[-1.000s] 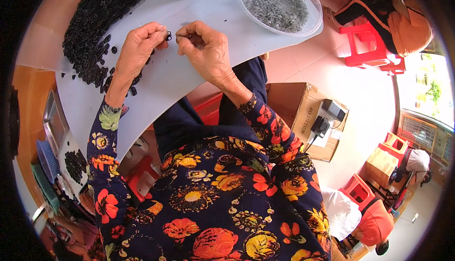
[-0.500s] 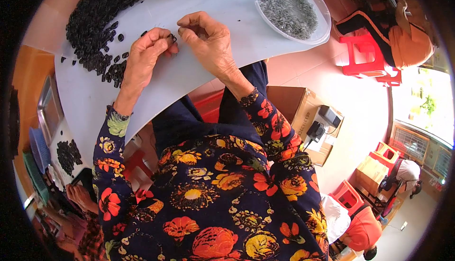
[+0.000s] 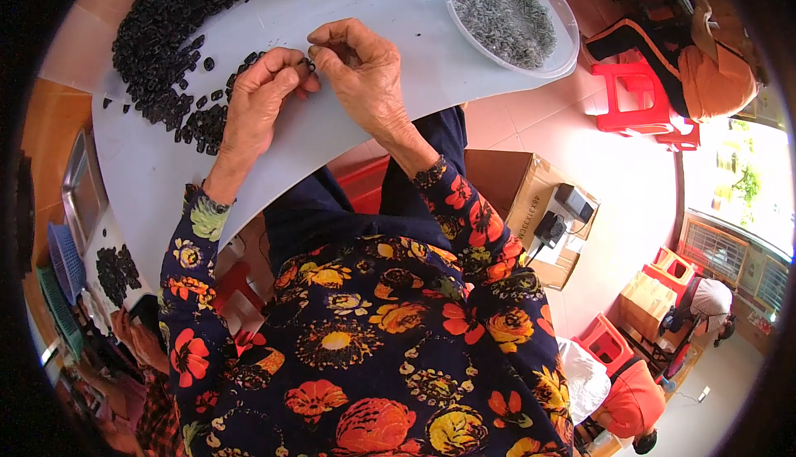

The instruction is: The person assembles small black rubber/plastic parts by hand at a workbench.

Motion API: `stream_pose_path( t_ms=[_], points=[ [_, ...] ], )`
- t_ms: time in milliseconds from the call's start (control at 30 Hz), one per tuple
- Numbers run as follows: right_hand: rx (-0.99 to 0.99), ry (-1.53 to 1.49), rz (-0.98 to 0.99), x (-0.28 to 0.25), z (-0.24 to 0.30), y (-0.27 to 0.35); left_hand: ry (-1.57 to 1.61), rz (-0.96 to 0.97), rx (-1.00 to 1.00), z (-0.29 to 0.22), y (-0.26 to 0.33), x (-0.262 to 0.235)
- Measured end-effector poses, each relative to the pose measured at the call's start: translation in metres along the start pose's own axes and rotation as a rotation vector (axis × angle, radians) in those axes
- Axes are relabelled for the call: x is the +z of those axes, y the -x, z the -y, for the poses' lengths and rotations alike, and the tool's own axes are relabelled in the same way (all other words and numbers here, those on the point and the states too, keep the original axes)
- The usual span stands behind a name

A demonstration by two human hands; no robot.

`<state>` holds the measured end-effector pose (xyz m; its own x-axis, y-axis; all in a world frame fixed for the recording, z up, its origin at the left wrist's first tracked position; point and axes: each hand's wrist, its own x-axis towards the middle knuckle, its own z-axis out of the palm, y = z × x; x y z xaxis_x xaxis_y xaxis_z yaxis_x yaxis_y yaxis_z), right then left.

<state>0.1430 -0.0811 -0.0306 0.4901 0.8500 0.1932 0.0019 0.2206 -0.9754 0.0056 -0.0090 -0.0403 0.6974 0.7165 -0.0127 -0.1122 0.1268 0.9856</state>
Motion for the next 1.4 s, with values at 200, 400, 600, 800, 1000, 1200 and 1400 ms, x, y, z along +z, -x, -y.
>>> stream_pose_path(
  t_ms=[200,400,600,800,1000,1200,1400],
  points=[
    [0.008,0.000,-0.009,0.000,0.002,0.001,0.089,-0.004,-0.004,0.002,0.000,0.003],
    [0.001,0.007,-0.003,0.000,0.002,0.001,0.125,-0.023,0.000,0.001,0.002,0.007],
    [0.007,0.050,0.030,0.001,0.006,0.001,0.153,-0.053,0.055,0.005,0.005,0.011],
    [0.044,-0.030,0.079,-0.002,0.005,0.001,0.156,-0.063,0.095,0.004,0.006,0.011],
    [0.010,-0.041,0.079,-0.001,0.001,0.001,0.157,-0.079,0.117,0.006,0.005,0.010],
    [-0.023,0.028,0.127,-0.003,-0.002,0.000,-0.128,-0.097,0.154,0.001,0.006,0.007],
    [0.024,0.015,0.098,0.002,0.004,0.000,-0.189,-0.059,0.153,-0.004,0.003,0.003]
  ],
)
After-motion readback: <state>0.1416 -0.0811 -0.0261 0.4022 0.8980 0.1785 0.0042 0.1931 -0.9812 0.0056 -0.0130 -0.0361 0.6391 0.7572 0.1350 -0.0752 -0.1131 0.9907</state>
